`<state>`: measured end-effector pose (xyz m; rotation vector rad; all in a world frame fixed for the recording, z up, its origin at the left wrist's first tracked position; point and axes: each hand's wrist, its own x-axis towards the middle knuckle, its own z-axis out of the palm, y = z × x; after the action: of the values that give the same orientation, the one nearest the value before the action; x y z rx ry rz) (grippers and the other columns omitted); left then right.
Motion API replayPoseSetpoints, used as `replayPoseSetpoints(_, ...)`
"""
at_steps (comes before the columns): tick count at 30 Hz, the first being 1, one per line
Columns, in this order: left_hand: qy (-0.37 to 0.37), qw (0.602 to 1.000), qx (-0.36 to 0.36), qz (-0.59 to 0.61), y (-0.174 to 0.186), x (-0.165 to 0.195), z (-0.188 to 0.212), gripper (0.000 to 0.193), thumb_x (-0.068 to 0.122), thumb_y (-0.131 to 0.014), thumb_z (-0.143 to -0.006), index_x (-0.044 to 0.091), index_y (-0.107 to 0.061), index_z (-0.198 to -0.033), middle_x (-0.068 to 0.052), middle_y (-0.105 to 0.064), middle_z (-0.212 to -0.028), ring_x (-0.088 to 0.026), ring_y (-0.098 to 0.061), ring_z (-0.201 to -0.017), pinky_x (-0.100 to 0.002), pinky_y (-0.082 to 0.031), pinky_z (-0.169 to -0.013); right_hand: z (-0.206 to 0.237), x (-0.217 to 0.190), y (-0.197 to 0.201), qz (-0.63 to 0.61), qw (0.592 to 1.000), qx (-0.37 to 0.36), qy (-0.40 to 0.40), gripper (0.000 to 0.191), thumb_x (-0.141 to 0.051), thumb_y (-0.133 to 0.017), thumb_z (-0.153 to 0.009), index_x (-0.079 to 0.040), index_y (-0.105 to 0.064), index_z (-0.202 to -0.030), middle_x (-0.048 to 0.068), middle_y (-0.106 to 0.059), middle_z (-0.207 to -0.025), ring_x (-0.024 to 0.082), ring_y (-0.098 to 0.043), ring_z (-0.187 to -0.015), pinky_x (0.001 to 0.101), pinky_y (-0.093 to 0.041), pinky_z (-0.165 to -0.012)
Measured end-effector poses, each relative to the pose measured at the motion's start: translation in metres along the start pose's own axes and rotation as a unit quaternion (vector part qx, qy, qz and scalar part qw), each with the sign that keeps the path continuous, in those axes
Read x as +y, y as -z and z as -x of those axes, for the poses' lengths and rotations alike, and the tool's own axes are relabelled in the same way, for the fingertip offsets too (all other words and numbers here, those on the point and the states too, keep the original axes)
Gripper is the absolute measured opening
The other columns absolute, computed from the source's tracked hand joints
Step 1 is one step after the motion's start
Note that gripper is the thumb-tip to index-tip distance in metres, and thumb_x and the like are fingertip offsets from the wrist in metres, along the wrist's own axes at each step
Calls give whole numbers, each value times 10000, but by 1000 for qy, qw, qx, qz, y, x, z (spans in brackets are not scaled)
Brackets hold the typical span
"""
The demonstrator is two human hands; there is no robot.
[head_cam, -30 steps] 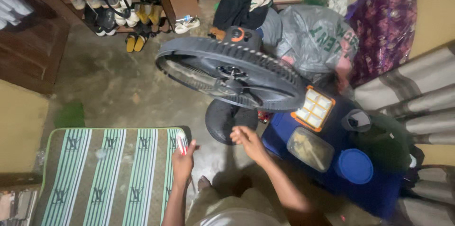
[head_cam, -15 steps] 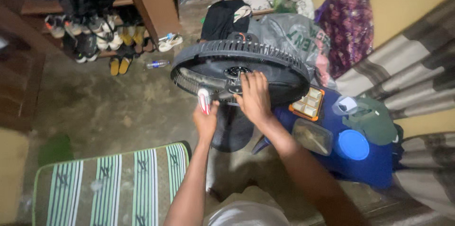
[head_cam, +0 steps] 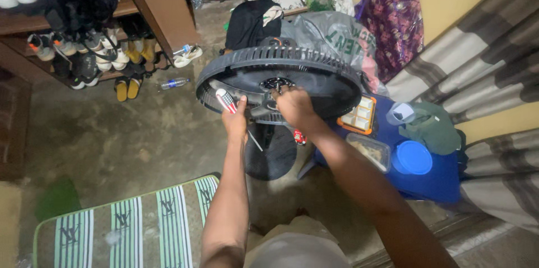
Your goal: The person uses a screwdriver to remove the front grille of a standing fan, then unscrews the central hub nut to detach the fan blade. The blade is removed and set aside while the person continues to loosen the hub nut.
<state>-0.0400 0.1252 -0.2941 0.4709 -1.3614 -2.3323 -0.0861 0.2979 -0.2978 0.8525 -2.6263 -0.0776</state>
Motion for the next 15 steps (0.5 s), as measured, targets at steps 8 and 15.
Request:
replayPoseSetpoints(8, -33, 999, 23, -21, -17, -18, -1, 211, 162, -773, -963, 11, -637, -1015, 9, -610, -893, -108, -545, -793, -295, -479, -706, -5, 26, 8, -106, 993, -45, 27, 369, -248, -796, -731, -124, -724, -1071, 142, -704, -997, 354, -704, -918, 476, -548, -802)
replayPoseSetpoints(15, -49, 995, 68, -58, -24, -27, 4, 236, 151, -759, -948, -16, -659, -1082, -14, -653, -924, -119, -570, -816, -291, -500, -756, -4, 34, 9, -162, 976, -149, 3, 355, -242, -775, -828, -67, -688, -1123, 195, -708, -1047, 406, -685, -985, 515, -544, -834)
